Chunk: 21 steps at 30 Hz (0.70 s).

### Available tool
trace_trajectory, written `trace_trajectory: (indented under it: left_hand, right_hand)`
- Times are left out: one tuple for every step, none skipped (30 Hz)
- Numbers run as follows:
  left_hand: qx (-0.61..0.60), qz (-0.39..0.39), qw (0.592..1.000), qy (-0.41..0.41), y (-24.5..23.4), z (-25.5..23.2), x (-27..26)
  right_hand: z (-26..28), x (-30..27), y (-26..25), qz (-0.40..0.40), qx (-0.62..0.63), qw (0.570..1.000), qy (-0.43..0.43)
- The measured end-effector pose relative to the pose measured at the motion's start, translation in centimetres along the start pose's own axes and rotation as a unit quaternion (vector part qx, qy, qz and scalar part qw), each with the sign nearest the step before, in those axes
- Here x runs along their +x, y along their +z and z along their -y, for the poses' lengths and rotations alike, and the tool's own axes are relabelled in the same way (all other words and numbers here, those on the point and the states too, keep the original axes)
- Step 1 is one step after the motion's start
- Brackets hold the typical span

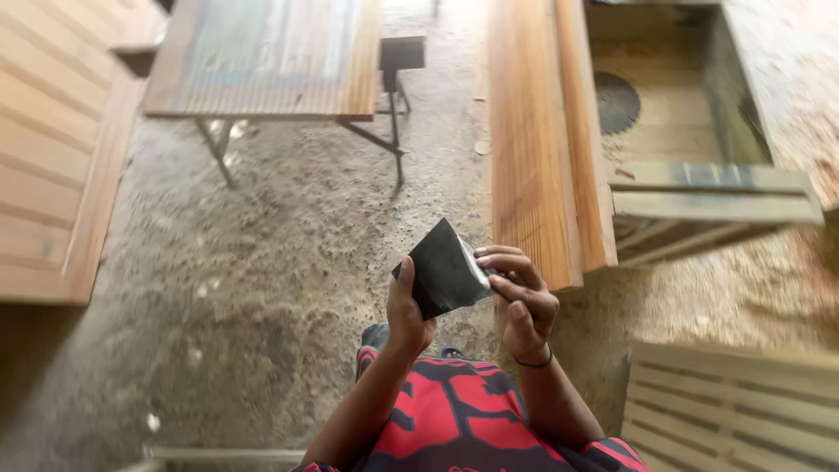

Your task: The person sands a wooden slatted surface using a sanding block and a scraper. They move along the surface, smoothing the wood and occasionally scraping off residue. The person briefly walks to a nearby area to retrieve a small container before returning to continue sanding.

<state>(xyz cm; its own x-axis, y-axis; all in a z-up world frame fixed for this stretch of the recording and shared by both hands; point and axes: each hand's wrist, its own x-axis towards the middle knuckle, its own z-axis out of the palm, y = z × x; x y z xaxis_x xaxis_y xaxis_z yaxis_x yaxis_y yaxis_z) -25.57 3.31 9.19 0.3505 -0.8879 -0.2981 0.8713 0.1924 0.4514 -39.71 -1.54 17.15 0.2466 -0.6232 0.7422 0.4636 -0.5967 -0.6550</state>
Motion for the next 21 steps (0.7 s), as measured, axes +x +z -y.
trace_trajectory:
  left_hand:
    - [-0.001,-0.011,1.0,0.022,0.5,0.9,-1.1]
    - [-0.002,-0.022,0.999,0.044,1.1,1.8,-2.1]
    - [-0.004,-0.033,0.997,0.065,1.4,2.6,-3.1]
    - [-0.004,-0.069,0.995,0.069,1.7,3.5,-4.3]
    - [-0.006,-0.105,0.992,0.077,1.9,4.5,-5.5]
    - [-0.009,-0.14,0.986,0.084,2.2,5.4,-6.6]
    - [-0.024,-0.128,0.985,0.109,2.1,5.7,-7.7]
    - [-0.039,-0.115,0.984,0.133,2.1,6.0,-9.0]
    - [-0.055,-0.102,0.981,0.158,2.1,6.5,-10.2]
    - [-0.052,-0.065,0.98,0.182,2.0,6.7,-11.3]
    - [-0.049,-0.028,0.977,0.205,1.9,6.9,-12.3]
    - [-0.046,0.008,0.972,0.229,1.9,6.9,-13.2]
    - [-0.052,0.0,0.97,0.239,1.7,6.9,-14.2]
    - [-0.058,-0.008,0.967,0.249,1.5,6.8,-15.2]
    - [-0.065,-0.019,0.963,0.26,1.4,6.9,-16.2]
    - [-0.087,-0.049,0.958,0.27,1.1,7.1,-17.4]
    - [-0.106,-0.073,0.95,0.286,0.4,6.9,-18.3]
    - [-0.125,-0.096,0.94,0.302,-0.4,6.7,-19.3]
    - [-0.126,-0.097,0.933,0.323,-1.0,6.4,-20.6]
    - [-0.126,-0.097,0.925,0.344,-1.7,6.0,-22.1]
    - [-0.131,-0.103,0.914,0.369,-2.5,6.0,-24.0]
  right_hand:
    - [1.1,-0.2,-0.9,0.028,-0.017,0.999,0.006]
    - [2.0,-0.3,-1.7,0.057,-0.035,0.998,0.011]
    - [2.9,-0.5,-2.4,0.084,-0.049,0.995,0.003]
    - [3.7,-0.7,-3.1,0.111,-0.063,0.992,-0.006]
    - [4.5,-0.8,-3.9,0.14,-0.074,0.987,-0.02]
    - [5.3,-0.9,-4.7,0.165,-0.079,0.983,-0.02]
    - [6.2,-1.1,-4.8,0.179,-0.092,0.979,-0.022]
    - [7.0,-1.3,-4.7,0.192,-0.105,0.975,-0.024]
    - [7.9,-1.5,-4.9,0.199,-0.114,0.973,-0.029]
    - [8.8,-1.7,-4.9,0.205,-0.122,0.97,-0.034]
    - [9.6,-1.8,-4.8,0.213,-0.132,0.967,-0.039]
    - [10.2,-1.7,-4.6,0.23,-0.148,0.961,-0.052]
    - [11.1,-1.9,-4.4,0.243,-0.167,0.954,-0.063]
    - [11.9,-2.1,-4.0,0.256,-0.185,0.946,-0.075]
    - [12.5,-2.3,-3.6,0.267,-0.176,0.945,-0.068]
    - [13.1,-2.6,-3.2,0.277,-0.168,0.944,-0.062]
    - [13.2,-3.0,-2.3,0.286,-0.156,0.943,-0.063]
    - [13.4,-3.4,-1.5,0.296,-0.142,0.942,-0.068]
    - [13.9,-3.9,-0.7,0.306,-0.127,0.941,-0.068]
    - [14.5,-4.4,0.2,0.316,-0.113,0.939,-0.068]
    - [15.2,-5.2,1.0,0.333,-0.107,0.934,-0.071]
